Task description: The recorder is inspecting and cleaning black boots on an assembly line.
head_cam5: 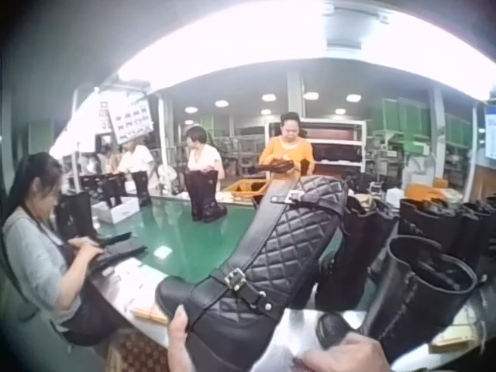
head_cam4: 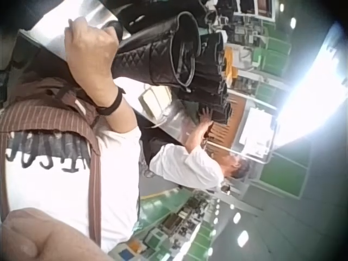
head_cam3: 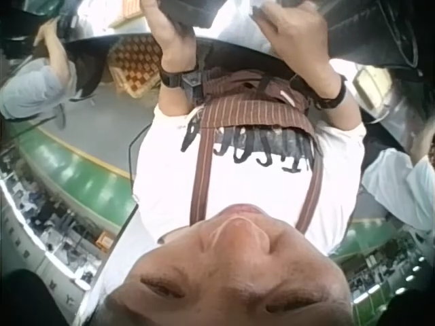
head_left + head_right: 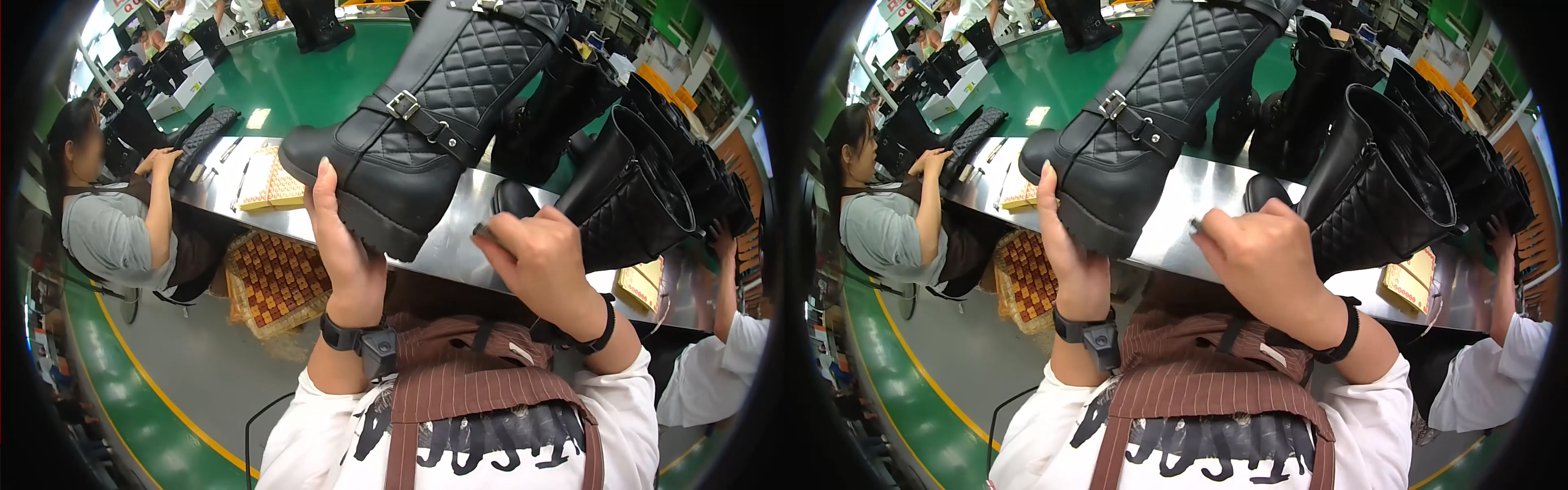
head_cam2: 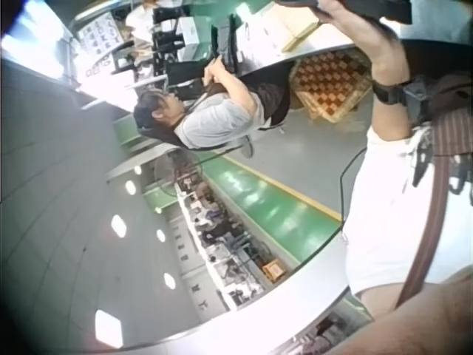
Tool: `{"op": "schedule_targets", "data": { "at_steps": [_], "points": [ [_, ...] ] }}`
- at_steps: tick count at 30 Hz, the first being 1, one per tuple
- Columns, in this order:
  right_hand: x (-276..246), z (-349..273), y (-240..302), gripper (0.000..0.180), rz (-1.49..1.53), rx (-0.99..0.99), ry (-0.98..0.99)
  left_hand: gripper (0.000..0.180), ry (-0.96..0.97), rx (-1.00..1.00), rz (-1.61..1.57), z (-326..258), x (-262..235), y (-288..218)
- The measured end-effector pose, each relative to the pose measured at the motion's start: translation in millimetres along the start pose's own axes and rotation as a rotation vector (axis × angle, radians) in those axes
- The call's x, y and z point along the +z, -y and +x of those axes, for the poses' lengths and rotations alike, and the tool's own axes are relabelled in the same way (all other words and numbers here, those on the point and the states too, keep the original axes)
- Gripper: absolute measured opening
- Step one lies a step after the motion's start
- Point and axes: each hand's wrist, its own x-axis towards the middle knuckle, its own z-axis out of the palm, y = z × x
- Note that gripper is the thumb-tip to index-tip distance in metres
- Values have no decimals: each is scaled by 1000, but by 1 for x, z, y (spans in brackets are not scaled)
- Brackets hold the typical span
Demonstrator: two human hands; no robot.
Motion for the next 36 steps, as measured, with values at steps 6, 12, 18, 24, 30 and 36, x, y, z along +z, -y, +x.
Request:
{"op": "schedule_targets", "data": {
  "at_steps": [6, 12, 18, 24, 30, 36],
  "points": [
    [16, 10, -2, 21, 253, 12, -285, 43, 89, 99, 102, 1, 3, 8],
    [12, -1, -1, 19, 9, -21, 7, 51, 48, 79, 43, 3, -3, -3],
    [23, 12, -3, 18, 254, -9, -390, 49, 80, 103, 97, 6, -2, 4],
    [24, 6, -6, 18, -9, -43, -153, 47, 56, 43, -5, 10, -11, -7],
    [20, 16, -2, 26, 427, 74, -378, 45, 52, 31, 42, 12, -4, -9],
    [34, 19, -9, 22, 69, 4, -267, 42, 77, -92, -107, 5, 1, -20]
  ]
}}
